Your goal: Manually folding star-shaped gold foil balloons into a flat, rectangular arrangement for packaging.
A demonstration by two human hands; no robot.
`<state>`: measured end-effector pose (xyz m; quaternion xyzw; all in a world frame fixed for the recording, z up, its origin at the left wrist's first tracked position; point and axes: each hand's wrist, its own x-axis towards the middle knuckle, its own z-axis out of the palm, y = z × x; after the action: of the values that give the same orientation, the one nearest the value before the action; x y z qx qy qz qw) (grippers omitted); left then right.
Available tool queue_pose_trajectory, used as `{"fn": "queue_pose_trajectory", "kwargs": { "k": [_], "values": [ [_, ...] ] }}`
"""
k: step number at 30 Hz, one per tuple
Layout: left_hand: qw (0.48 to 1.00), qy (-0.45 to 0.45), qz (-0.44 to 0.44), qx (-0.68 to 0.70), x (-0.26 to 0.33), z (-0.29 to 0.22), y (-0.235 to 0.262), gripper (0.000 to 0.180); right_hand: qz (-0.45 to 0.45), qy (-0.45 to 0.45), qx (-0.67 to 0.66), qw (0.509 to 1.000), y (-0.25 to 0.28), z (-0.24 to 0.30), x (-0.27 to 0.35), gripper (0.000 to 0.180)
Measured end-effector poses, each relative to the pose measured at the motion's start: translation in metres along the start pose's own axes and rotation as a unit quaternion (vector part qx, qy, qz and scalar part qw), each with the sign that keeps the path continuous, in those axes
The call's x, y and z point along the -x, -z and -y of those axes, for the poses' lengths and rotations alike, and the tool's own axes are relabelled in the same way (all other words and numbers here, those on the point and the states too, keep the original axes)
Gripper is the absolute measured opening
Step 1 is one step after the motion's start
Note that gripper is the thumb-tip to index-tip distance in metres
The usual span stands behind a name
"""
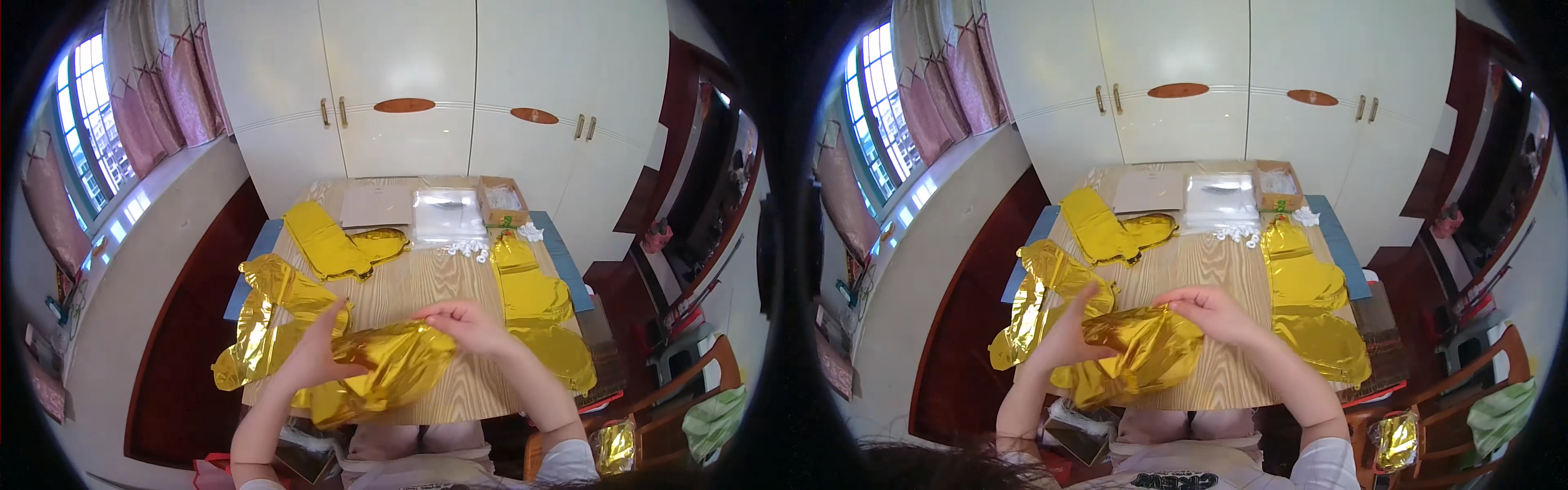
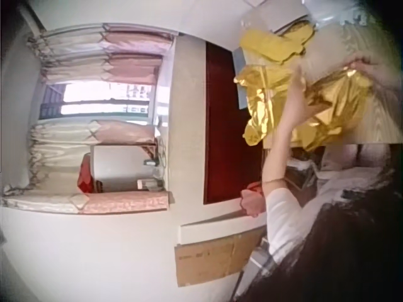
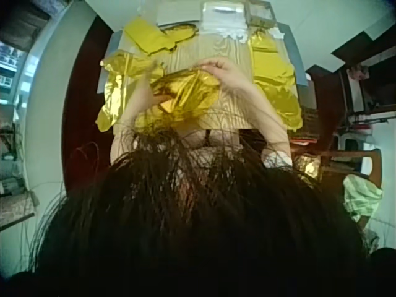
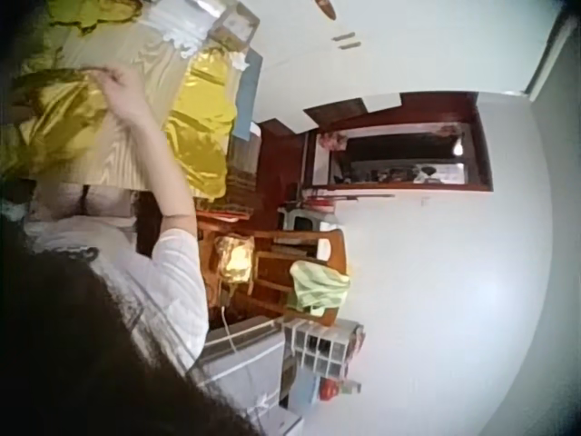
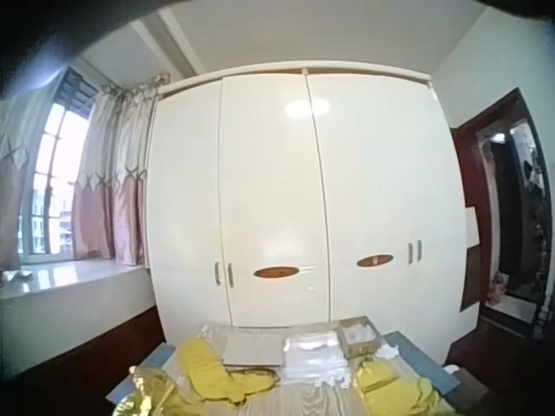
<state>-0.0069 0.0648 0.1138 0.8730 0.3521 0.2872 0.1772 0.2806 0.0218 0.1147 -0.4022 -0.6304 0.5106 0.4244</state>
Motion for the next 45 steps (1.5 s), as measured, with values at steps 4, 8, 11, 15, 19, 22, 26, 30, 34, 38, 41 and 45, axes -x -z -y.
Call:
{"fn": "queue_pose_trajectory", "kwargs": {
  "k": [4, 8, 11, 15, 19, 22, 26, 30, 34, 38, 41, 45],
  "values": [
    [0.931, 0.229, 0.159, 0.235, 0.000, 0.009, -0.006, 0.064, -0.059, 0.051, 0.072, 0.994, 0.020, 0.046, 0.021, 0.022],
    [0.952, 0.116, 0.220, 0.178, 0.022, 0.006, 0.014, 0.024, -0.120, 0.178, 0.248, 0.945, 0.016, 0.098, 0.052, 0.024],
    [0.964, -0.034, 0.172, 0.198, 0.035, -0.027, 0.036, 0.014, -0.137, 0.279, 0.328, 0.892, 0.013, 0.136, 0.081, 0.028],
    [0.950, 0.027, 0.121, 0.287, 0.031, -0.038, 0.040, 0.011, -0.193, 0.267, 0.297, 0.896, 0.008, 0.193, 0.095, 0.023],
    [0.989, 0.037, -0.024, 0.144, 0.009, -0.029, 0.020, 0.010, -0.188, 0.196, 0.409, 0.871, 0.042, 0.178, 0.017, 0.024],
    [0.989, 0.078, -0.059, 0.112, -0.005, 0.002, -0.005, 0.012, -0.188, 0.157, 0.549, 0.799, 0.074, 0.112, -0.037, 0.025],
    [0.991, 0.115, -0.033, -0.057, -0.002, 0.052, -0.056, 0.021, -0.151, 0.065, 0.597, 0.785, 0.101, -0.014, -0.070, 0.034],
    [0.979, 0.122, 0.053, -0.156, -0.001, 0.074, -0.106, 0.021, -0.088, -0.016, 0.617, 0.782, 0.113, -0.121, -0.068, 0.035],
    [0.967, 0.113, 0.042, -0.226, 0.008, 0.097, -0.125, 0.017, -0.032, -0.059, 0.613, 0.787, 0.100, -0.124, -0.073, 0.035],
    [0.962, 0.132, 0.044, -0.233, 0.007, 0.100, -0.132, 0.017, -0.031, 0.025, 0.602, 0.797, 0.124, -0.135, -0.065, 0.042],
    [0.957, 0.137, 0.049, -0.251, 0.011, 0.098, -0.129, 0.021, -0.009, 0.066, 0.605, 0.794, 0.086, -0.118, -0.046, 0.048],
    [0.961, 0.104, 0.062, -0.249, 0.004, 0.081, -0.125, 0.027, 0.016, 0.191, 0.605, 0.772, 0.049, -0.138, -0.008, 0.044]
  ]
}}
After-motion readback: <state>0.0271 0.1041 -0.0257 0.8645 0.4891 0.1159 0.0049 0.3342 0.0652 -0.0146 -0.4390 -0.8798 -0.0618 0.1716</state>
